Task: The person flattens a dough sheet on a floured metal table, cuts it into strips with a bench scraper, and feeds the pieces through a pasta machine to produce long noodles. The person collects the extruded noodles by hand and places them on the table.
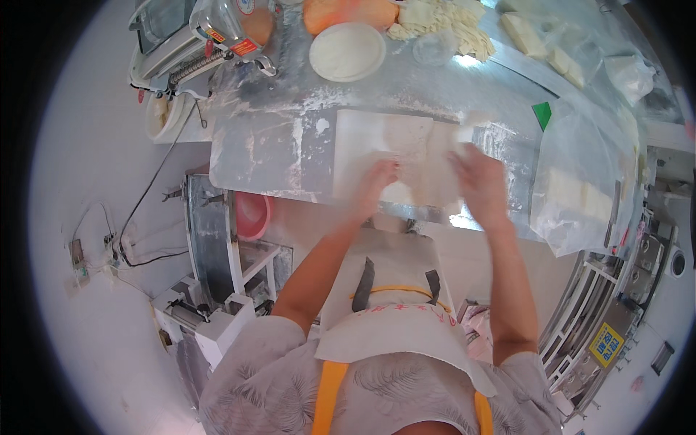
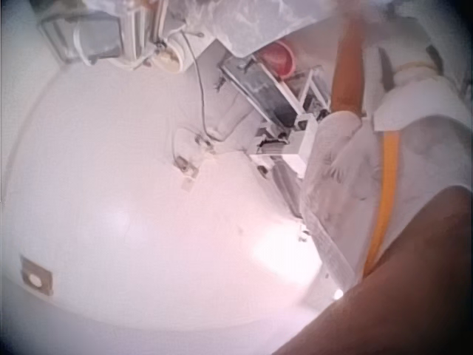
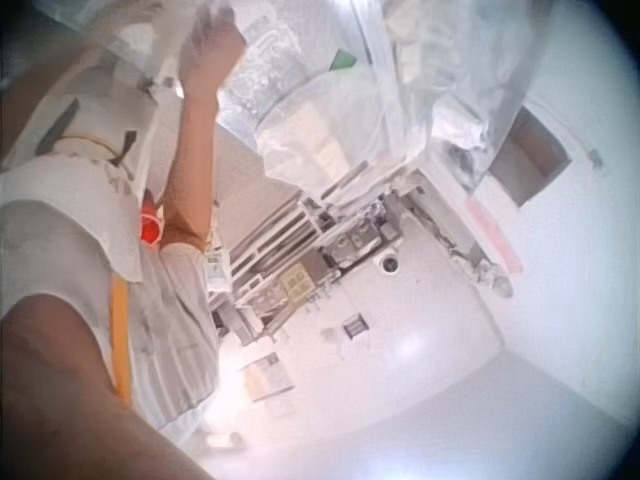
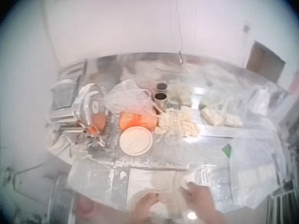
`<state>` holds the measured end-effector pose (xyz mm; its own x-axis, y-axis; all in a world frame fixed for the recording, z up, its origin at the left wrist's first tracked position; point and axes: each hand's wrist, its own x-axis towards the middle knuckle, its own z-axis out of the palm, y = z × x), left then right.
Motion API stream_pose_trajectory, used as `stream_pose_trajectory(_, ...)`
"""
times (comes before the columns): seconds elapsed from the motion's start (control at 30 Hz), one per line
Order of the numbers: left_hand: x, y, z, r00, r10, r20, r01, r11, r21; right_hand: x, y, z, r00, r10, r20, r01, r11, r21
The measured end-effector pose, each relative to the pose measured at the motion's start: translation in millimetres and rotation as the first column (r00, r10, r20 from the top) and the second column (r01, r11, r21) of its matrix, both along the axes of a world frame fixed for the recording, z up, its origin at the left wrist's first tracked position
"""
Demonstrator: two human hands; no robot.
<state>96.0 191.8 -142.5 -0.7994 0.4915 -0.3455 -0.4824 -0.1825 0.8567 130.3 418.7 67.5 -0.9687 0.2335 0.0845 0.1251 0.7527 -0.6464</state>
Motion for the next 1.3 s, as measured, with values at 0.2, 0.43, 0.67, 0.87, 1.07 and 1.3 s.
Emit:
stream_pose_trajectory(0.2,-64.1,-60.6,59.2,0.871,-0.137,0.471,-0.106,0.885,0.453,-72.7,-121.5,-102.3,0.969,0.011,0.247,-0.048,0.989,0.143)
stream_pose_trajectory(0.43,-79.0,-63.5,33.0,0.998,-0.035,0.056,0.049,0.961,-0.272,-73.8,-173.2,-129.9,0.969,-0.034,0.244,0.024,0.999,0.043)
stream_pose_trajectory(0.67,-87.7,-65.6,-6.7,0.923,-0.125,-0.363,-0.151,0.751,-0.643,-47.6,-148.6,-114.7,0.979,0.068,0.194,-0.051,0.994,-0.094)
stream_pose_trajectory(0.87,-79.5,-51.5,43.0,0.861,-0.241,-0.447,-0.234,0.593,-0.771,-13.4,-26.3,-148.3,0.957,-0.275,-0.097,0.283,0.955,0.089)
stream_pose_trajectory(1.07,-75.6,-43.4,49.2,0.891,-0.154,-0.428,-0.28,0.555,-0.783,-19.3,18.0,-165.6,0.919,-0.394,0.026,0.394,0.914,-0.097)
stream_pose_trajectory(1.3,-69.0,-48.8,35.5,0.752,-0.059,-0.657,-0.482,0.631,-0.608,-51.4,41.4,-175.3,0.977,-0.163,-0.136,0.16,0.987,-0.028)
